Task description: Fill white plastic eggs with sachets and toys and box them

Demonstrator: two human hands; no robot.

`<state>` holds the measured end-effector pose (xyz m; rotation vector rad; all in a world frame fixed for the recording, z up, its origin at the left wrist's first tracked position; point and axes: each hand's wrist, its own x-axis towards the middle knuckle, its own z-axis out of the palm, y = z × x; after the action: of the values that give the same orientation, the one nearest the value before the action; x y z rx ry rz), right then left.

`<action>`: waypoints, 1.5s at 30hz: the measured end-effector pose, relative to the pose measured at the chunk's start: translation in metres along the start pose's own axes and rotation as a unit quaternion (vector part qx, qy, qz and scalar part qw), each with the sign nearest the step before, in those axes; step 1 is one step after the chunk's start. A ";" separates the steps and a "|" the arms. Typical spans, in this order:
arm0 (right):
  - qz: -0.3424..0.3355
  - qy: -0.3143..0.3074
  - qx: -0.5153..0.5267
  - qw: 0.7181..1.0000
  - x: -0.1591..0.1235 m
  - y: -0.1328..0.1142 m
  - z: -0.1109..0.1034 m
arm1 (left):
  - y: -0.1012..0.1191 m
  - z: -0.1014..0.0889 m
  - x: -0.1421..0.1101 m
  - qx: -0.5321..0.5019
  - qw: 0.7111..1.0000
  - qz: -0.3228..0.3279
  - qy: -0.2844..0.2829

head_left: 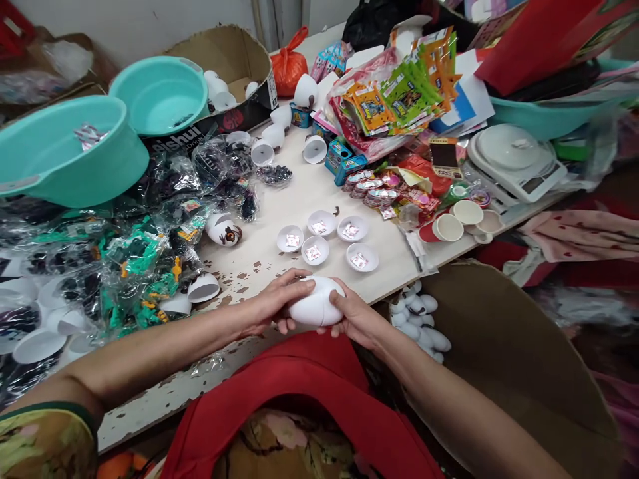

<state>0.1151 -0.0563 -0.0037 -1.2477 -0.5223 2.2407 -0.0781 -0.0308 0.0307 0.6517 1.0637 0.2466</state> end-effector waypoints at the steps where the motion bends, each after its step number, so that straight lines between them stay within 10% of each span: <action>1: 0.016 -0.007 0.008 1.000 0.003 -0.002 -0.001 | 0.001 -0.003 0.002 -0.006 1.000 -0.009 -0.015; 11: 0.021 0.007 0.019 1.000 -0.004 0.005 0.008 | 0.002 0.004 -0.004 0.054 0.998 -0.012 0.034; 19: -0.195 0.073 -0.159 0.965 -0.004 -0.011 -0.006 | 0.013 -0.016 -0.001 0.095 0.977 0.176 -0.073; 34: -0.074 0.114 -0.029 0.990 0.004 0.052 -0.013 | -0.010 -0.037 0.032 0.176 0.978 0.072 -0.085; 37: -0.076 0.223 0.074 0.969 -0.003 0.075 -0.053 | 0.005 -0.074 0.058 0.372 0.904 0.155 0.140; 40: -0.099 0.397 0.165 0.897 -0.020 0.099 -0.113 | 0.026 -0.119 0.085 0.574 0.709 0.133 0.387; 42: -0.119 0.483 0.189 0.847 -0.033 0.110 -0.150 | 0.040 -0.142 0.100 0.646 0.617 0.094 0.441; 45: -0.144 0.545 0.171 0.808 -0.049 0.122 -0.187 | 0.054 -0.155 0.114 0.671 0.594 0.078 0.438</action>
<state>0.2673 -0.1675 -0.1332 -1.8067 0.1455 0.9927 -0.1519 0.1257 -0.0701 2.1615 2.1371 -0.2115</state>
